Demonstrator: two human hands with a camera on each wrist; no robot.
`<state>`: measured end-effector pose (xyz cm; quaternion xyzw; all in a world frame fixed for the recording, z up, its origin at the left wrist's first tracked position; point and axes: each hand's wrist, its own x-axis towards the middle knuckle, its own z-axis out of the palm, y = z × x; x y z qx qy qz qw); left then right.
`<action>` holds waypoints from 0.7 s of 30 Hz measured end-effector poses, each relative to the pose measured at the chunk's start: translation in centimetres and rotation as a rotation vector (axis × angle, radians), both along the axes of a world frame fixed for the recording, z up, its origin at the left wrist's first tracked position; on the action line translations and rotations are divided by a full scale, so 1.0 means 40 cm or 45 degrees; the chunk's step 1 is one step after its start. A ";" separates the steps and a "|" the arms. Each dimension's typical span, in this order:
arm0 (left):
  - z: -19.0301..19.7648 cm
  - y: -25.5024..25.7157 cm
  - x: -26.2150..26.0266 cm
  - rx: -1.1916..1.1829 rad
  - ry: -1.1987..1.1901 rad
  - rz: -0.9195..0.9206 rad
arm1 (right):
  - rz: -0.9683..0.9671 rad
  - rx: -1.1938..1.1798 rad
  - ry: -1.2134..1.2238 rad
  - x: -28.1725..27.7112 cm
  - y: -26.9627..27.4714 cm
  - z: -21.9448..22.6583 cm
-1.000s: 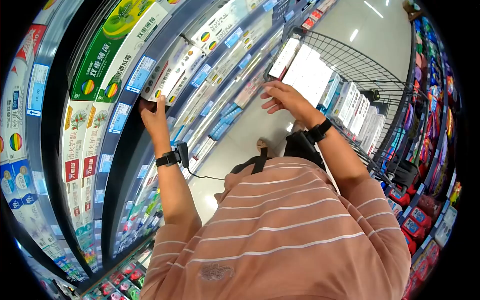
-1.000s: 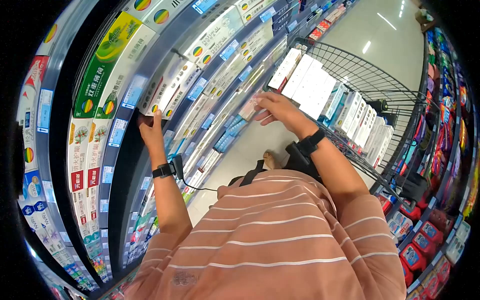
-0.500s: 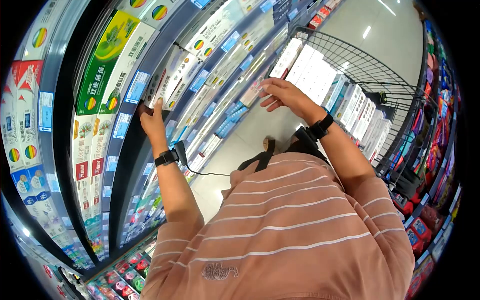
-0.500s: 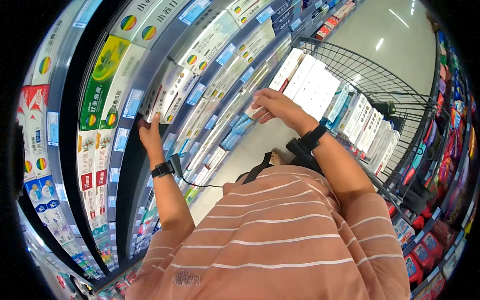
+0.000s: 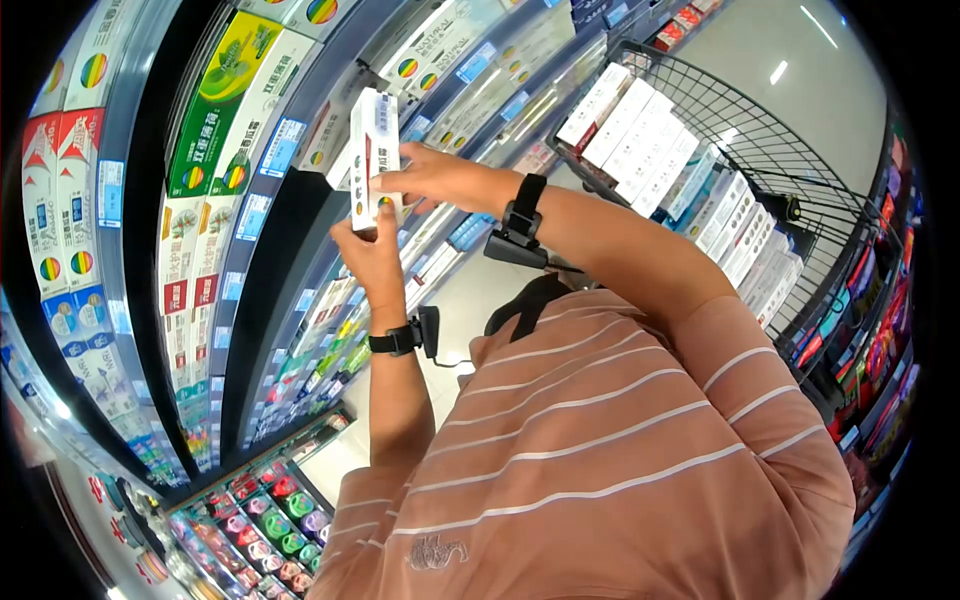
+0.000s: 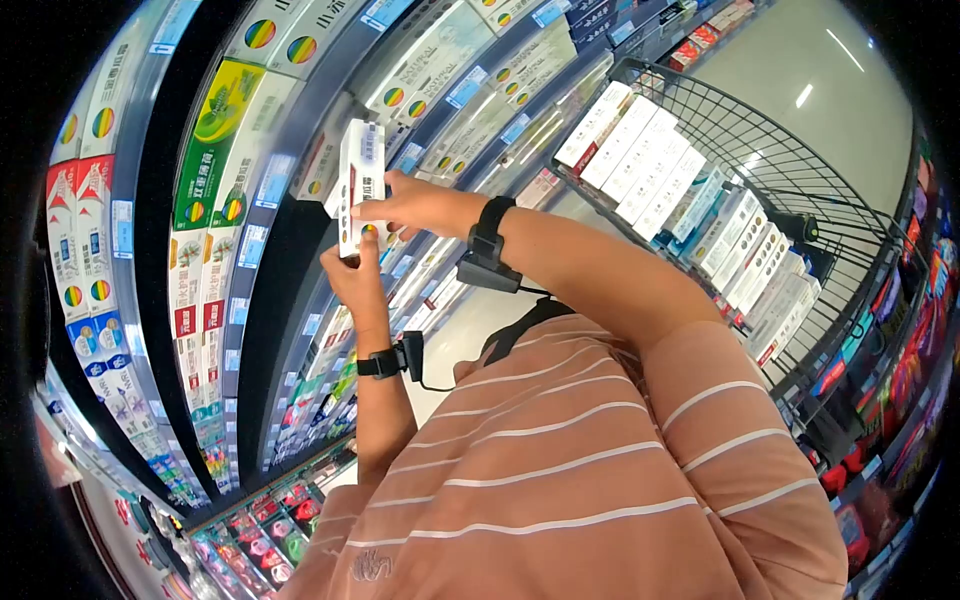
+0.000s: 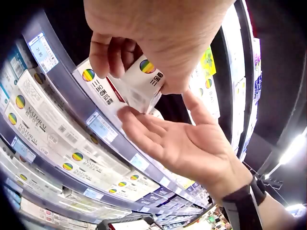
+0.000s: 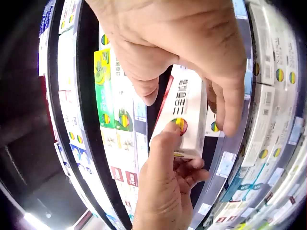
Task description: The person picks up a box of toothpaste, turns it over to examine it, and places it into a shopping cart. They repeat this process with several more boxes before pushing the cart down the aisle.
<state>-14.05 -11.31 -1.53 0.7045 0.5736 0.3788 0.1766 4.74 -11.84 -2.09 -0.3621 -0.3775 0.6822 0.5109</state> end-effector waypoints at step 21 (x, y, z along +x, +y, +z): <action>0.039 0.454 -0.095 0.159 0.688 -0.014 | -0.041 -0.184 -0.215 0.238 -0.211 -0.017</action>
